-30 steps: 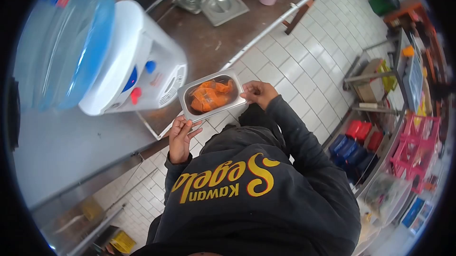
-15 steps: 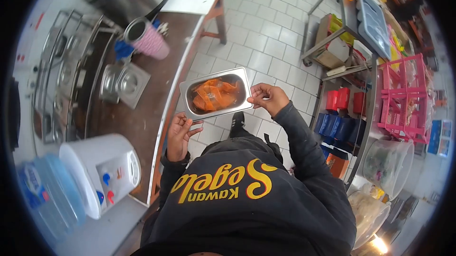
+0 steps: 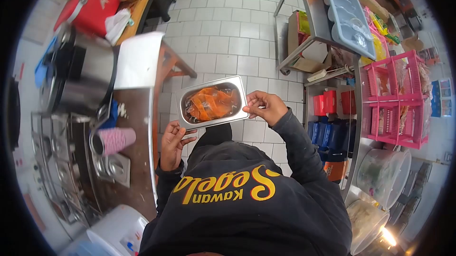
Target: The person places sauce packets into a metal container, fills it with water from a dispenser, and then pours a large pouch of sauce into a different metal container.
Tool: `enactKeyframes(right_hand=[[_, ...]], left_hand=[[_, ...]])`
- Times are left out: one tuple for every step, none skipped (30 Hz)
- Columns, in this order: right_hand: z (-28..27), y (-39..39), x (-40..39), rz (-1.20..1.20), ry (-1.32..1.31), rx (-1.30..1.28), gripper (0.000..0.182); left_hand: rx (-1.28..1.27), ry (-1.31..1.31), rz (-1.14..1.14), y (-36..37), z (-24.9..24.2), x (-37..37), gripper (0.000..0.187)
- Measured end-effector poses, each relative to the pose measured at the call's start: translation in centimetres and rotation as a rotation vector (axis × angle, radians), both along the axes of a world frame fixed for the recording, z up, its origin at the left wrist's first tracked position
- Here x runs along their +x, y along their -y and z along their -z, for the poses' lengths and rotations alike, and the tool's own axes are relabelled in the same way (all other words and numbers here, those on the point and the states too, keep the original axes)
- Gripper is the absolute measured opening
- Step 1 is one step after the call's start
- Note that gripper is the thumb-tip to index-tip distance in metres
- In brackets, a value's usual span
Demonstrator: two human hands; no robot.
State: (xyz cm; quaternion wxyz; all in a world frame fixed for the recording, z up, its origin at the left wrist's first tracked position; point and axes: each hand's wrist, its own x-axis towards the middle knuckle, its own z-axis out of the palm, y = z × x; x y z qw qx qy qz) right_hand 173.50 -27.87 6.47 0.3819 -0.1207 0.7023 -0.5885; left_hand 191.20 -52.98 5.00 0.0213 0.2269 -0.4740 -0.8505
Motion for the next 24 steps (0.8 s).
enactKeyframes(right_hand=[[0.6, -0.1, -2.0, 0.016, 0.003, -0.009, 0.025], [0.9, -0.1, -4.1, 0.045, -0.006, -0.011, 0.025], [1.1, -0.1, -6.2, 0.094, 0.04, -0.031, 0.023], [0.9, 0.0, -8.4, 0.146, 0.083, -0.053, 0.022], [0.6, 0.0, -10.5, 0.187, 0.061, -0.061, 0.022], [0.3, 0.0, -12.6, 0.212, 0.06, -0.05, 0.021], [-0.1, 0.0, -14.9, 0.234, 0.06, -0.039, 0.02], [-1.4, 0.2, -17.0, 0.297, 0.095, -0.047, 0.021], [-1.4, 0.3, -19.2, 0.335, 0.082, -0.051, 0.021], [-1.3, 0.2, -21.3, 0.349, 0.036, -0.045, 0.021], [-1.4, -0.1, -23.2, 0.364, -0.007, -0.036, 0.022], [-2.3, 0.2, -25.0, 0.411, -0.037, -0.025, 0.025], [-2.5, 0.2, -26.9, 0.455, -0.057, -0.026, 0.025], [-2.5, 0.2, -28.5, 0.51, -0.062, -0.068, 0.026], [-2.4, 0.1, -30.2, 0.564, -0.065, -0.113, 0.026], [-1.9, -0.1, -31.8, 0.579, -0.1, -0.099, 0.025], [-1.8, -0.2, -33.8, 0.617, -0.116, -0.103, 0.025], [-1.7, -0.4, -35.7, 0.613, -0.123, -0.098, 0.025], [-1.6, -0.6, -37.7, 0.605, -0.131, -0.089, 0.024], [-1.7, -0.8, -39.8, 0.606, -0.116, -0.089, 0.022], [-1.6, -1.1, -42.0, 0.596, -0.087, -0.086, 0.022], [-1.4, -1.4, -44.4, 0.57, -0.063, -0.086, 0.024], [-1.4, -1.6, -47.0, 0.538, -0.038, -0.08, 0.025], [-1.3, -1.8, -49.6, 0.49, -0.07, -0.056, 0.028]], left_hand=[[-0.018, -0.007, 0.044, 0.6, 0.3, -2.6, 0.021], [-0.019, -0.017, 0.072, 1.1, 0.6, -5.3, 0.021], [-0.004, -0.009, 0.094, 1.5, 0.8, -8.4, 0.023], [0.011, -0.003, 0.121, 2.1, 0.5, -11.6, 0.025], [0.005, -0.024, 0.163, 2.7, 0.0, -14.9, 0.025], [0.005, -0.014, 0.201, 3.2, -0.4, -18.2, 0.024], [0.002, -0.004, 0.236, 3.6, -0.7, -21.6, 0.022], [0.002, -0.016, 0.289, 4.1, -1.2, -24.8, 0.02], [0.001, -0.028, 0.326, 4.6, -1.6, -28.2, 0.02], [-0.016, -0.036, 0.368, 4.9, -2.0, -31.4, 0.02], [-0.03, -0.043, 0.41, 5.0, -2.3, -34.5, 0.02], [-0.048, -0.065, 0.437, 5.1, -2.5, -37.4, 0.023], [-0.049, -0.086, 0.481, 5.0, -2.9, -40.4, 0.023], [-0.058, -0.074, 0.495, 5.0, -3.3, -43.2, 0.024], [-0.069, -0.059, 0.508, 4.9, -3.5, -45.9, 0.024], [-0.059, -0.069, 0.527, 4.9, -3.3, -48.2, 0.025], [-0.064, -0.084, 0.566, 4.8, -3.3, -50.8, 0.025], [-0.066, -0.07, 0.574, 4.7, -3.3, -53.2, 0.024], [-0.066, -0.056, 0.579, 4.5, -3.1, -55.4, 0.024], [-0.077, -0.05, 0.605, 4.4, -2.6, -57.7, 0.024], [-0.075, -0.066, 0.627, 4.1, -1.9, -59.7, 0.024], [-0.056, -0.054, 0.59, 3.9, -1.3, -61.6, 0.023], [-0.03, -0.04, 0.548, 3.8, -0.8, -63.5, 0.022], [-0.028, -0.021, 0.557, 3.8, -0.4, -65.4, 0.021]])
